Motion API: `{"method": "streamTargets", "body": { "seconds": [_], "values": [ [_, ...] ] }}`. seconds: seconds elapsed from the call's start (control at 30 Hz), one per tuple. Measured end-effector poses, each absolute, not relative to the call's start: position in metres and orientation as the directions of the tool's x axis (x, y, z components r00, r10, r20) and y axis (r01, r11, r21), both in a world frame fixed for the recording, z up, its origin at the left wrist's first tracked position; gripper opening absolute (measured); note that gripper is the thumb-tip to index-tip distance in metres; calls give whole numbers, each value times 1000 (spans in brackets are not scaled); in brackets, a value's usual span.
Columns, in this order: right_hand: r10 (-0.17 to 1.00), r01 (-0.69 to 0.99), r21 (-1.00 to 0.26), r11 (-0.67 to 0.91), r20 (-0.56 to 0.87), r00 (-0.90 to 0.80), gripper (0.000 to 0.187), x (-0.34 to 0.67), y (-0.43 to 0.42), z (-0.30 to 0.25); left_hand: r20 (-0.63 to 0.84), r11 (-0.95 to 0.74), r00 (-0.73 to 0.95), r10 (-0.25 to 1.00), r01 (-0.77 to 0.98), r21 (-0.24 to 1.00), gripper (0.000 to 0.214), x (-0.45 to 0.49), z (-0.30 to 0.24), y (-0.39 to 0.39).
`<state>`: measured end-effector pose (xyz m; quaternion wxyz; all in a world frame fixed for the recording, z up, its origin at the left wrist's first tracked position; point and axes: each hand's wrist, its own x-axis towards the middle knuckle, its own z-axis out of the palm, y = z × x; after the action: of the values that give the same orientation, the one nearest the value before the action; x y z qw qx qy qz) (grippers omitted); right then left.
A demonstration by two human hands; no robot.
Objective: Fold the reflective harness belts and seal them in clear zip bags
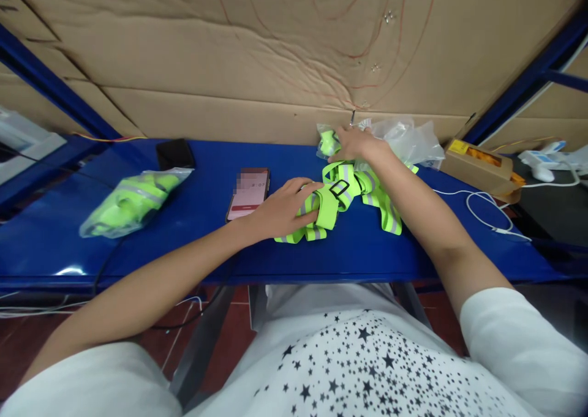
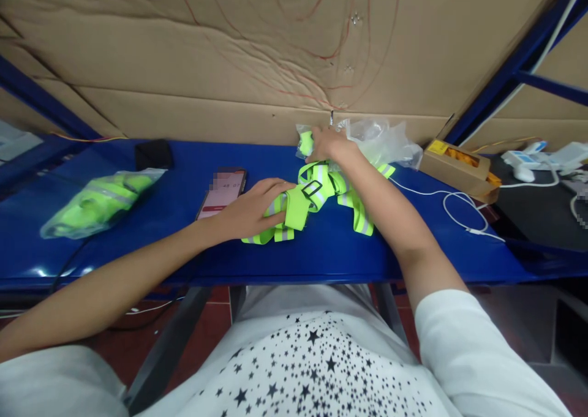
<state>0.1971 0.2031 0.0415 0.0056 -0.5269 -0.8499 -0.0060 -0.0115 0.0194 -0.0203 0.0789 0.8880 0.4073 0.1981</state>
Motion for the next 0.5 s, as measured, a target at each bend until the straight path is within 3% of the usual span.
{"method": "streamTargets", "body": {
  "seconds": [0.1, 0.23, 0.3, 0.5],
  "values": [
    [899, 902, -3, 432, 76, -431, 103, 203, 209, 42, 274, -647, 586, 763, 702, 298, 61, -12, -20, 19],
    [885, 894, -64, 443, 189, -425, 42, 200, 205, 49, 274, -632, 570, 775, 709, 314, 59, -10, -22, 20],
    [874, 880, -147, 451, 273, -402, 24, 199, 199, 56, 288, -613, 543, 789, 725, 313, 58, -5, -24, 23],
    [755, 794, -263, 548, 565, -333, 16, 203, 185, 76, 331, -517, 430, 840, 820, 246, 60, 23, -23, 59]
  ]
}}
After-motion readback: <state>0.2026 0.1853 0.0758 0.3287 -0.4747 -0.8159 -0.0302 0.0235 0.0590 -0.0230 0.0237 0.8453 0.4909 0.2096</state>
